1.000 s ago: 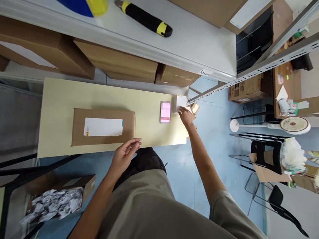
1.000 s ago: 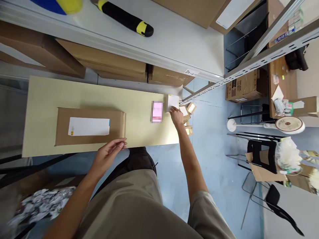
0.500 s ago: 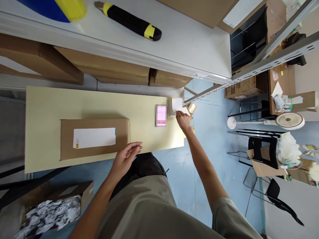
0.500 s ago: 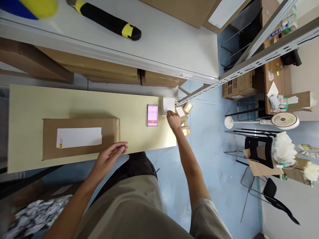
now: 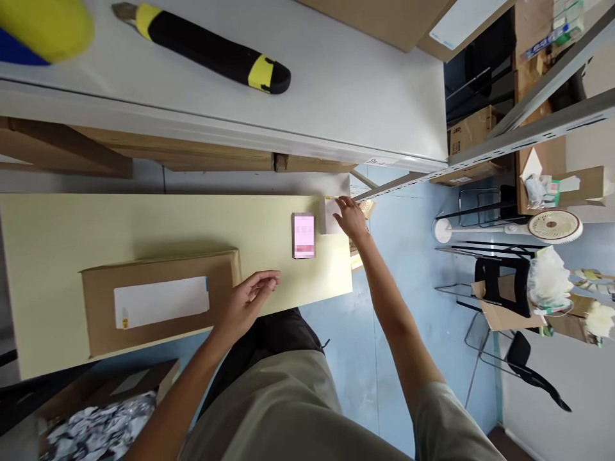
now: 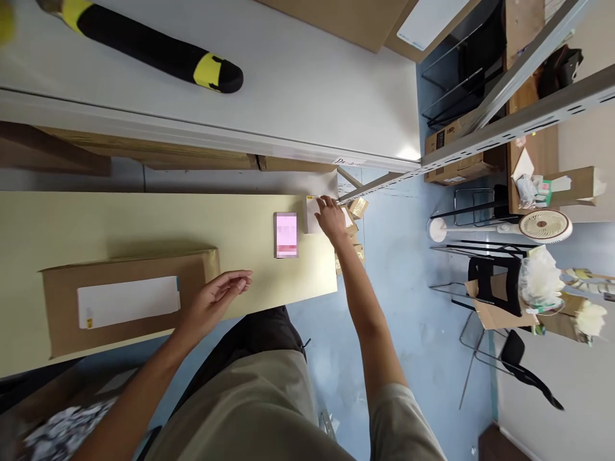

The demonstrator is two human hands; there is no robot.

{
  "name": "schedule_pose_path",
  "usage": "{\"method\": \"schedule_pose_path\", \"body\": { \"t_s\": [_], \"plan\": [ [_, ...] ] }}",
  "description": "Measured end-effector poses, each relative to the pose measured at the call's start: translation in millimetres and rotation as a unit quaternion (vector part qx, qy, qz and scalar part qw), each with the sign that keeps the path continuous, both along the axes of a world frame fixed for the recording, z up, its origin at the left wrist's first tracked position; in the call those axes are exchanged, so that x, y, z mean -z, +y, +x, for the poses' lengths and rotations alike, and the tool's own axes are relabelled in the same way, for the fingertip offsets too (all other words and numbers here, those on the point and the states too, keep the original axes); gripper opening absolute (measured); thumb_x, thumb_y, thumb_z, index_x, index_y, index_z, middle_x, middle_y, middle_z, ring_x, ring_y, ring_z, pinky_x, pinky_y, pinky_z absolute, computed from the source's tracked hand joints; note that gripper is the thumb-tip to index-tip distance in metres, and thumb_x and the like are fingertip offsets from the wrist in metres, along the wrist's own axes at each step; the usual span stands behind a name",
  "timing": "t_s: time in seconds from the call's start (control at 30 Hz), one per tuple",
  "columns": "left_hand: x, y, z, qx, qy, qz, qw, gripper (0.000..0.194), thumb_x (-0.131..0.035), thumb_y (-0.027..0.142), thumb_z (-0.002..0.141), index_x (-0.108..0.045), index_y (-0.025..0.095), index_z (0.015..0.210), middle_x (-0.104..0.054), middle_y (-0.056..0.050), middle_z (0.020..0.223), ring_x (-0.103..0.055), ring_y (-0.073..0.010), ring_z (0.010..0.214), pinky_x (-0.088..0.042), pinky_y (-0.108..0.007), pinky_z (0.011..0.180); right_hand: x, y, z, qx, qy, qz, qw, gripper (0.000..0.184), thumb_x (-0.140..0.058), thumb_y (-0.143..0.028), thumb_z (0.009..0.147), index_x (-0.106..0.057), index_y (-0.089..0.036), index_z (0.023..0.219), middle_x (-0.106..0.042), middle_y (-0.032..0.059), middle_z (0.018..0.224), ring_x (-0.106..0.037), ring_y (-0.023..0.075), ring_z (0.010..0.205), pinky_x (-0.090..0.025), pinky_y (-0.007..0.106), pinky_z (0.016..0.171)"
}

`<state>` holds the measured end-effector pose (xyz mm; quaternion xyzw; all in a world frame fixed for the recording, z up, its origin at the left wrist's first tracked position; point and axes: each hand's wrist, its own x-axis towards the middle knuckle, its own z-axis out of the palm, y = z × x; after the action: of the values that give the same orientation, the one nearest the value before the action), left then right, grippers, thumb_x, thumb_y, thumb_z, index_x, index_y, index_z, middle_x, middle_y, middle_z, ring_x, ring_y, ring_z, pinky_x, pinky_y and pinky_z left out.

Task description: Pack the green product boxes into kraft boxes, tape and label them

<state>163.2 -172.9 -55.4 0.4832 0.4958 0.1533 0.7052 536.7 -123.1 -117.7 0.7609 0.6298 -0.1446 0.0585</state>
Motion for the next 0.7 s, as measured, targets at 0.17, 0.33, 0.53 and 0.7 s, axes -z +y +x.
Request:
{"method": "schedule_pose_path", "body": {
  "t_s": [0.17, 0.33, 0.53, 0.7],
  "plan": [
    [-8.2, 26.9, 6.9, -0.003, 0.01, 0.013, 1.0, 0.066, -0.07, 0.08, 0.087, -0.078, 0.022, 0.118, -0.081, -0.014, 0.118, -0.076, -0.0308, 0.113, -0.061, -0.047, 0.108, 8.1, 33.0, 15.4, -0.046, 0.01, -0.067, 0.997, 0.062, -0.073, -0.016, 0.099, -0.056, -0.02, 0.158, -0.06, 0.0171, 0.156, -0.057, 0.0346, 0.143, -0.052, 0.053, 0.119],
    [-9.0, 43.9, 4.1, -0.021, 0.022, 0.001, 1.0, 0.066, -0.071, 0.081, 0.086, -0.078, 0.023, 0.117, -0.08, -0.013, 0.116, -0.077, -0.0324, 0.113, -0.063, -0.047, 0.106, 7.2, 21.3, 10.3, -0.05, -0.002, -0.014, 0.999, 0.047, -0.068, -0.021, 0.104, -0.061, -0.019, 0.151, -0.061, 0.0178, 0.155, -0.06, 0.0336, 0.139, -0.051, 0.051, 0.117],
    [5.5, 53.8, 14.5, -0.003, 0.03, 0.008, 1.0, 0.066, -0.068, 0.08, 0.088, -0.077, 0.021, 0.117, -0.081, -0.012, 0.109, -0.077, -0.0307, 0.11, -0.063, -0.046, 0.105, -5.5, -7.4, 0.8, -0.044, -0.024, 0.062, 0.997, 0.03, -0.046, -0.019, 0.114, -0.076, -0.02, 0.118, -0.076, 0.0144, 0.13, -0.067, 0.0301, 0.121, -0.049, 0.046, 0.106],
    [22.7, 73.8, 57.8, 0.091, 0.022, 0.093, 0.991, 0.051, -0.059, 0.065, 0.099, -0.076, 0.022, 0.121, -0.08, -0.012, 0.122, -0.076, -0.0286, 0.112, -0.06, -0.042, 0.104, -20.4, -34.4, 2.3, -0.075, -0.027, 0.069, 0.994, 0.037, -0.043, -0.013, 0.114, -0.076, -0.022, 0.126, -0.072, 0.0123, 0.147, -0.063, 0.0299, 0.133, -0.048, 0.048, 0.111]
  ]
}}
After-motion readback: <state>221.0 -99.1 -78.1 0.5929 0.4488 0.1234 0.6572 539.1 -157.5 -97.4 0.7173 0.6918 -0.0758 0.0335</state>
